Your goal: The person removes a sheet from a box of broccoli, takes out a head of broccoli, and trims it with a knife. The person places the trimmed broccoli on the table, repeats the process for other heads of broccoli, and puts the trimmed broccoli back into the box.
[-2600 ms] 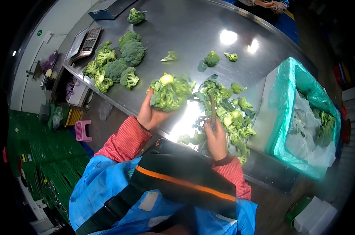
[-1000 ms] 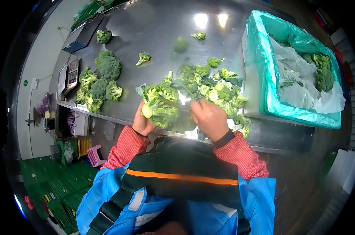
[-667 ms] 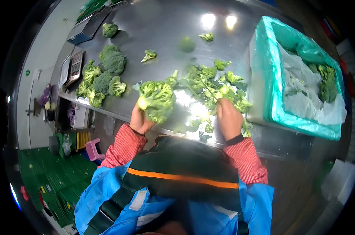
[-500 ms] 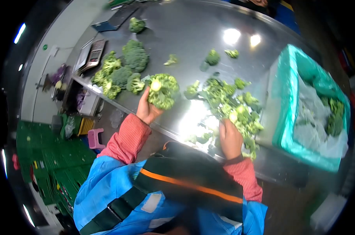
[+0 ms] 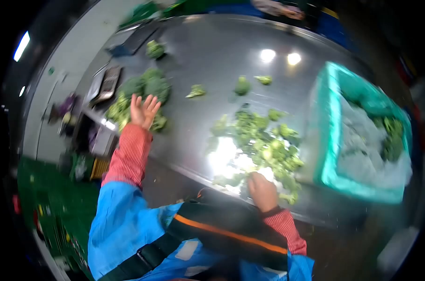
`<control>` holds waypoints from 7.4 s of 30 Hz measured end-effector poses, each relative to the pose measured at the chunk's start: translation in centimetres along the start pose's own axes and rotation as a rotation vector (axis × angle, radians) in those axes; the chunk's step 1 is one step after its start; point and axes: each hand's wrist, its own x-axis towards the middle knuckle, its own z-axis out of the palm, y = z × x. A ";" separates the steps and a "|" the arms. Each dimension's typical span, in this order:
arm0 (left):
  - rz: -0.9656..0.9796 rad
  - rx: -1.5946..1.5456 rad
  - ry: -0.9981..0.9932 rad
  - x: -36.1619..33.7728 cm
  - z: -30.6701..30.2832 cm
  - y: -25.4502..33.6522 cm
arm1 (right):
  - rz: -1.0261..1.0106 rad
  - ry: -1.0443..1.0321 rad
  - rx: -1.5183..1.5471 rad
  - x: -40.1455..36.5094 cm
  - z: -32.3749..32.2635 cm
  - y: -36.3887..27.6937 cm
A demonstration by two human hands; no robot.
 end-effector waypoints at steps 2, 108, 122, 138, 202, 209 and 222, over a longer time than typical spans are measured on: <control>-0.120 0.081 -0.138 -2.3 3.9 -2.7 | -0.047 0.001 -0.005 -0.9 -0.2 1.5; -0.235 0.368 -0.855 -16.3 9.6 -12.3 | 0.207 0.237 0.294 3.4 -8.1 0.4; -0.393 0.418 -0.715 -16.1 6.0 -10.6 | 0.012 0.246 0.249 2.6 -8.2 -2.8; -0.821 0.009 -0.512 -16.3 4.7 -11.1 | 0.156 0.162 0.482 2.3 -6.5 -3.8; -0.530 0.560 -0.906 -17.4 8.0 -9.6 | 0.507 0.000 1.174 5.0 -5.2 -2.1; -0.197 0.932 -1.019 -19.2 8.4 -10.3 | 0.811 0.035 1.613 4.8 -3.6 -2.0; 0.471 1.071 -0.867 -20.3 7.4 -14.2 | 0.861 -0.133 1.683 4.9 -2.3 -4.4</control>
